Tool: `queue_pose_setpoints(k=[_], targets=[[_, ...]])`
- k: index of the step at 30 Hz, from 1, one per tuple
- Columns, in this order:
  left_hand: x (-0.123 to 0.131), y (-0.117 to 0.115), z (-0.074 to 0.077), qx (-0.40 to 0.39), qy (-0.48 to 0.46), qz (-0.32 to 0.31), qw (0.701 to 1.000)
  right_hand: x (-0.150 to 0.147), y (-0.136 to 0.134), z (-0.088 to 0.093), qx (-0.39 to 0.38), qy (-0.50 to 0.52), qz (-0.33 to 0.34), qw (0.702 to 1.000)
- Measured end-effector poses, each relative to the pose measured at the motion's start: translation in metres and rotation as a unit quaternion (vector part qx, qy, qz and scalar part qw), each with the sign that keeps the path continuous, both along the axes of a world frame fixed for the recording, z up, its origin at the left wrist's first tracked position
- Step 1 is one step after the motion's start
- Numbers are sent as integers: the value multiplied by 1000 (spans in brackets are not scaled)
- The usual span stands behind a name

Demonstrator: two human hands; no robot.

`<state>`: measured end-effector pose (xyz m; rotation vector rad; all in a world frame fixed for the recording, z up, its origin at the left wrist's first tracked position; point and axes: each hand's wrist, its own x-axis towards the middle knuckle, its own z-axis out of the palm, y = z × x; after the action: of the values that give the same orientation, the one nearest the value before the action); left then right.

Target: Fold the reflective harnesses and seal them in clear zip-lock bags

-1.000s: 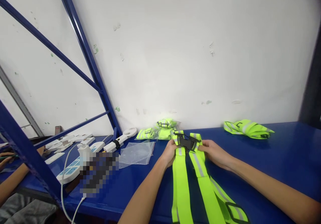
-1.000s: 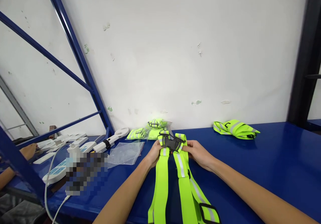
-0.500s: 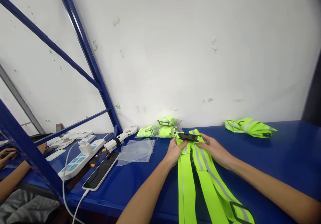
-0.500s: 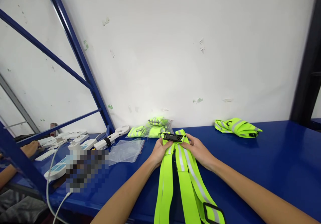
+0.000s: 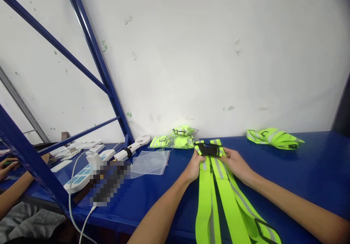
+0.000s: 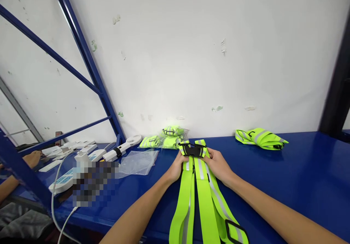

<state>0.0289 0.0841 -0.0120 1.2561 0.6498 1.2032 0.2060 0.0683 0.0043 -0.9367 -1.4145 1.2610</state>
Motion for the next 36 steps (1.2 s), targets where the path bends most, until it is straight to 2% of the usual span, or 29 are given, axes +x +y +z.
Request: queue_pose_setpoints(k=[5,9,11,14,16,20,22,24,28,31,36], targets=[[8,-9,9,-28,-51,-55,997,2,5,-8,95,-82,-113,986],[18,-11,15,-65,-75,-81,992,1,-1,-7,104,-82,-139,981],[19,-9,13,-67,-77,-64,993,0,-6,-5,124,-111,-143,976],[16,-4,8,-49,-62,-8,997,1,-9,-3,206,-171,-148,952],[12,-4,7,-42,-41,3,998,2,-9,-3,232,-188,-146,943],[8,-7,11,-48,-19,-18,998,5,-3,-5,194,-186,-117,956],[7,-7,11,-58,-15,-6,998,5,-2,-4,179,-176,-95,963],[7,-3,7,-61,-2,29,998,3,-4,-3,167,-156,-65,971],[6,8,-7,-29,89,160,983,-8,-12,0,105,-75,-22,991],[6,11,-12,0,138,202,970,-15,-14,-1,48,-8,-50,998],[6,4,-6,63,128,195,970,-15,-10,-1,-32,49,-119,991]])
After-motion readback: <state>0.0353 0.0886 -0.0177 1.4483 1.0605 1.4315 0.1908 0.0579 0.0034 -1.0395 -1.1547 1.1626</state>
